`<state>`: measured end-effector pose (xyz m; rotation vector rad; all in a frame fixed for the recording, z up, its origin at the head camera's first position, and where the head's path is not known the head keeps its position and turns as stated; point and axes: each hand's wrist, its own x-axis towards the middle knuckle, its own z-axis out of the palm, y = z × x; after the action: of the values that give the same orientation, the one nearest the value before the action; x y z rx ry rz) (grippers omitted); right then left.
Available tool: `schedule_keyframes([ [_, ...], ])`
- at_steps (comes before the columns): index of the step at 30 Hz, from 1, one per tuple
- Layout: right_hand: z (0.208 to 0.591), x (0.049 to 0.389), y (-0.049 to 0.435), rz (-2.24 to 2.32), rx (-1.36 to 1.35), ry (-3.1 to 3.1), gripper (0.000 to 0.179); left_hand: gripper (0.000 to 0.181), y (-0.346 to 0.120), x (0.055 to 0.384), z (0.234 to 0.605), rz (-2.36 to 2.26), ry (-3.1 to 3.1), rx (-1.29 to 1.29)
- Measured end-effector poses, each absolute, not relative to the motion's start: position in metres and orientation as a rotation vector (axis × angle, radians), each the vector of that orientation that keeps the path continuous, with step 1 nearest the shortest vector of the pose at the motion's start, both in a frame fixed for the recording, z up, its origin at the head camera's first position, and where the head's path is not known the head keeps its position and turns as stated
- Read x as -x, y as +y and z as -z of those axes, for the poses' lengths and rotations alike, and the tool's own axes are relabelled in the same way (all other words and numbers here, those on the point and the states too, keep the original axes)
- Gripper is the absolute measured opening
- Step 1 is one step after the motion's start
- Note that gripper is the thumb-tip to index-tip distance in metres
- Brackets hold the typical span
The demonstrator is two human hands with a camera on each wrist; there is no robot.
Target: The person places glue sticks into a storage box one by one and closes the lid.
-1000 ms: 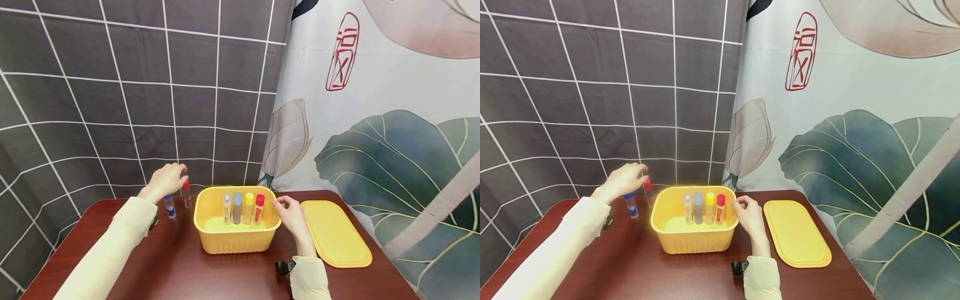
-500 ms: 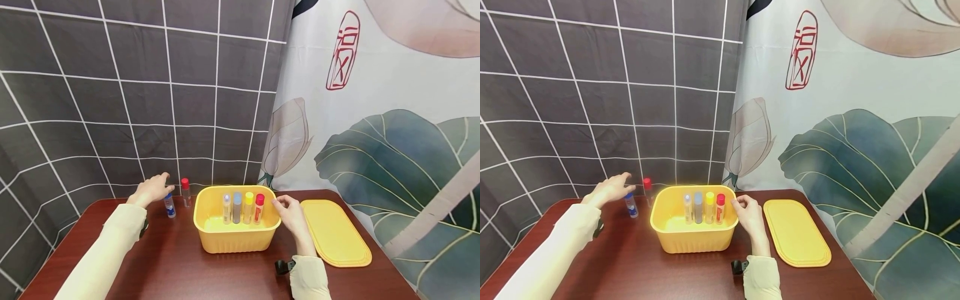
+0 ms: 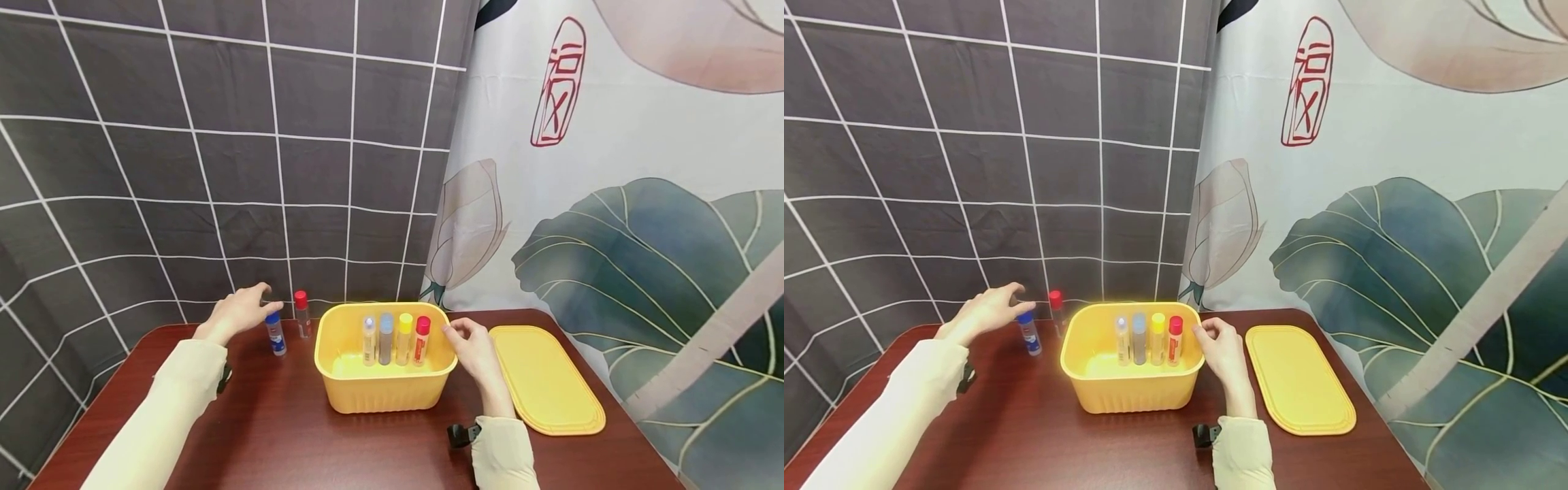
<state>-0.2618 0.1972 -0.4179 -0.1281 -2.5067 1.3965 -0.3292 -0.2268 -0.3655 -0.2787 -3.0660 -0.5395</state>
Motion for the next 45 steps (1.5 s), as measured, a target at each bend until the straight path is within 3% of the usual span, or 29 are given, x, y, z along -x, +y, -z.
schedule_keyframes([
  [12,0.417,0.262,0.198,-1.401,0.149,-2.514,0.025,0.040,-0.234,0.320,0.384,0.841,-2.930,0.264],
  [29,0.417,0.260,0.196,-1.395,0.162,-2.525,0.025,0.038,-0.232,0.312,0.400,0.844,-2.873,0.259],
  [45,0.417,0.262,0.197,-1.417,0.144,-2.507,0.024,0.034,-0.229,0.308,0.392,0.816,-2.815,0.220],
])
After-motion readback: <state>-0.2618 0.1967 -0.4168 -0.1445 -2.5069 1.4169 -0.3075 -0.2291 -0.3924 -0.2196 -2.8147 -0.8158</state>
